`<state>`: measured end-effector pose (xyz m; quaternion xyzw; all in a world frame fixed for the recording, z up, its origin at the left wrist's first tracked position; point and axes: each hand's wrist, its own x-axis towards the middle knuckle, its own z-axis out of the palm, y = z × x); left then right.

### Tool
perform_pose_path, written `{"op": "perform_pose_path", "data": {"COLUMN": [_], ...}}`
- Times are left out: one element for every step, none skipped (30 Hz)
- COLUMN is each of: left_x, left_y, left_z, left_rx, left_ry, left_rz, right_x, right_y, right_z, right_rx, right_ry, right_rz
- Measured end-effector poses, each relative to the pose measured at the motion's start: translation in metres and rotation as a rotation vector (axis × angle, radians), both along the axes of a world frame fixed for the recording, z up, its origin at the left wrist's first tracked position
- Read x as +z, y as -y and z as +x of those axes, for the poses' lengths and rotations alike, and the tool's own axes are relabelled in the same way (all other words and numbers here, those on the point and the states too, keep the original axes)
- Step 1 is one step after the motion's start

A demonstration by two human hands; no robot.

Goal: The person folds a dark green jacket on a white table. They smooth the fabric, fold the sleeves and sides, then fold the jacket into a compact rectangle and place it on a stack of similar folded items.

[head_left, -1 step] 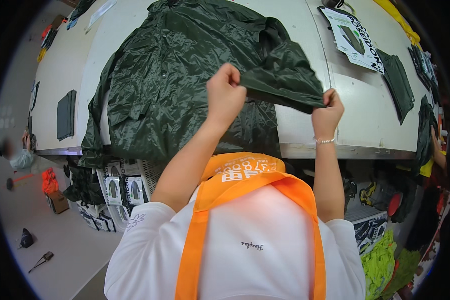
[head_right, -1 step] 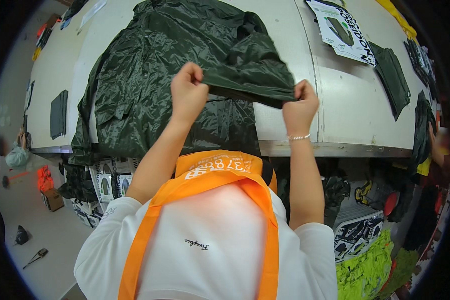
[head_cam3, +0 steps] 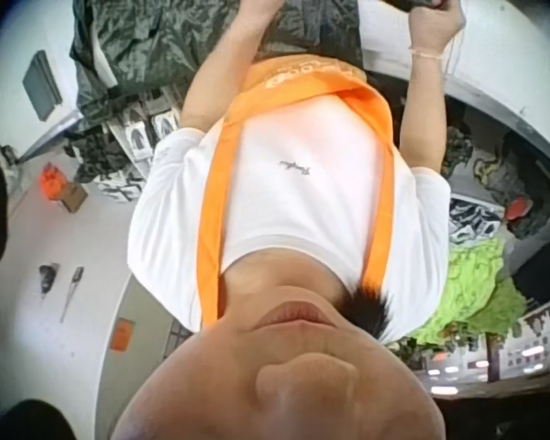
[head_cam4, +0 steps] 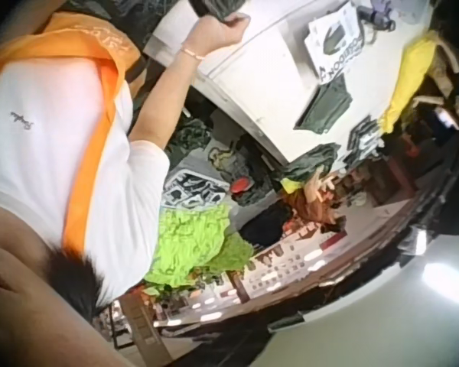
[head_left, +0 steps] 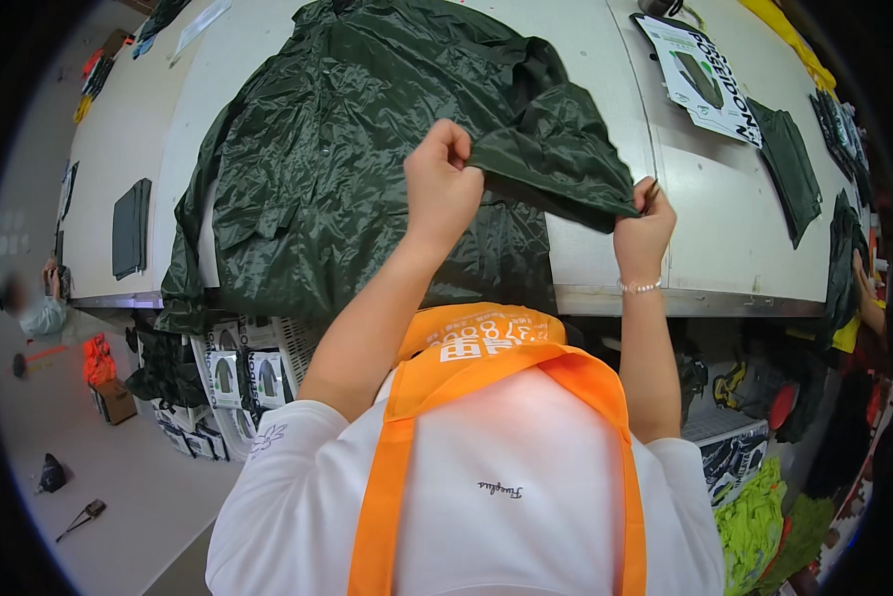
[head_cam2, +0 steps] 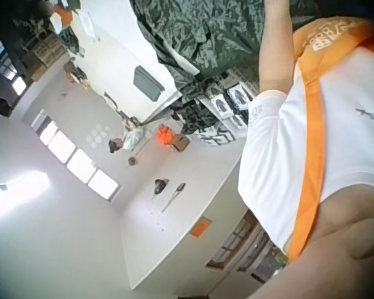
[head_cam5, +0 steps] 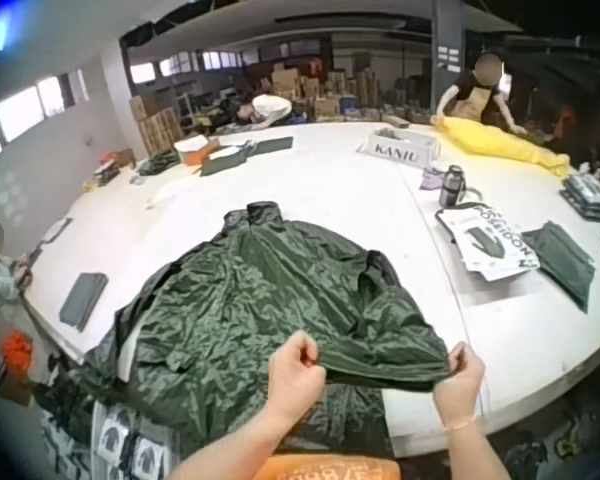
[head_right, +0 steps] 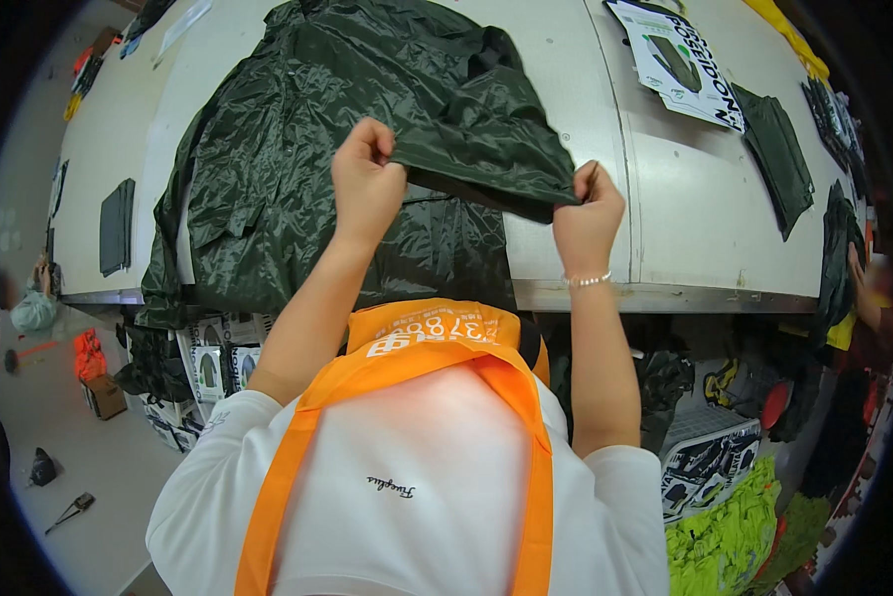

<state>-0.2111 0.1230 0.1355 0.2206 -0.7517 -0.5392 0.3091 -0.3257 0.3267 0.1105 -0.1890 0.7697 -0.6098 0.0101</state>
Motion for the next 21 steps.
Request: {"op": "perform_pose_path", "data": {"left_x": [0.007, 0.014, 0.016, 0.019, 0.02, 0.019, 0.017, 0.013, 0.008, 0.009, 0.015, 0.018, 0.017, 0.015, 0.014, 0.017, 0.023, 0.027, 0.02, 0.019, 0.019], "left_y": [-0.001, -0.004, -0.008, -0.012, -0.016, -0.016, -0.013, -0.009, 0.003, 0.016, 0.011, 0.004, 0.0, -0.003, -0.007, -0.013, -0.021, -0.026, -0.027, -0.027, -0.026], "left_z": [0.0, 0.0, 0.003, 0.006, 0.008, 0.012, 0.017, 0.023, 0.025, 0.031, 0.034, 0.038, 0.038, 0.037, 0.036, 0.034, 0.032, 0.032, 0.034, 0.034, 0.034], "left_rx": [-0.022, -0.047, -0.089, -0.135, -0.184, -0.189, -0.194, -0.197, -0.056, -0.022, 0.001, 0.023, 0.028, 0.037, 0.045, 0.017, -0.011, -0.041, -0.125, -0.114, -0.103], "left_ry": [-0.071, -0.143, -0.141, -0.138, -0.136, -0.08, -0.024, 0.034, 0.023, 0.06, 0.077, 0.094, 0.049, 0.004, -0.041, -0.097, -0.152, -0.207, -0.197, -0.21, -0.223], "left_rz": [0.064, 0.13, 0.167, 0.206, 0.248, 0.154, 0.061, -0.033, -0.133, -0.001, -0.068, -0.136, -0.249, -0.364, -0.479, -0.517, -0.553, -0.589, -0.541, -0.54, -0.54], "right_x": [0.012, 0.031, 0.046, 0.055, 0.054, 0.053, 0.051, 0.05, 0.05, 0.046, 0.043, 0.04, 0.039, 0.038, 0.038, 0.038, 0.038, 0.038, 0.038, 0.04, 0.043], "right_y": [0.004, 0.01, 0.013, 0.013, 0.007, 0.006, 0.005, 0.002, -0.006, -0.011, -0.01, -0.008, -0.008, -0.007, -0.006, -0.004, -0.003, -0.001, 0.0, 0.0, -0.001], "right_z": [0.012, 0.025, 0.036, 0.044, 0.044, 0.044, 0.044, 0.043, 0.035, 0.027, 0.03, 0.034, 0.038, 0.042, 0.045, 0.047, 0.05, 0.054, 0.056, 0.058, 0.059], "right_rx": [0.049, 0.095, 0.192, 0.286, 0.347, 0.305, 0.263, 0.223, 0.056, -0.015, -0.05, -0.084, -0.088, -0.087, -0.086, -0.065, -0.044, -0.023, -0.012, 0.006, 0.024], "right_ry": [0.112, 0.223, 0.277, 0.331, 0.268, 0.216, 0.163, 0.113, -0.127, -0.032, -0.086, -0.139, -0.14, -0.141, -0.143, -0.142, -0.141, -0.139, -0.116, -0.08, -0.045], "right_rz": [-0.03, -0.059, -0.126, -0.192, -0.101, -0.045, 0.012, 0.068, 0.208, 0.052, 0.077, 0.102, 0.09, 0.075, 0.061, 0.053, 0.045, 0.038, 0.045, 0.063, 0.08]}}
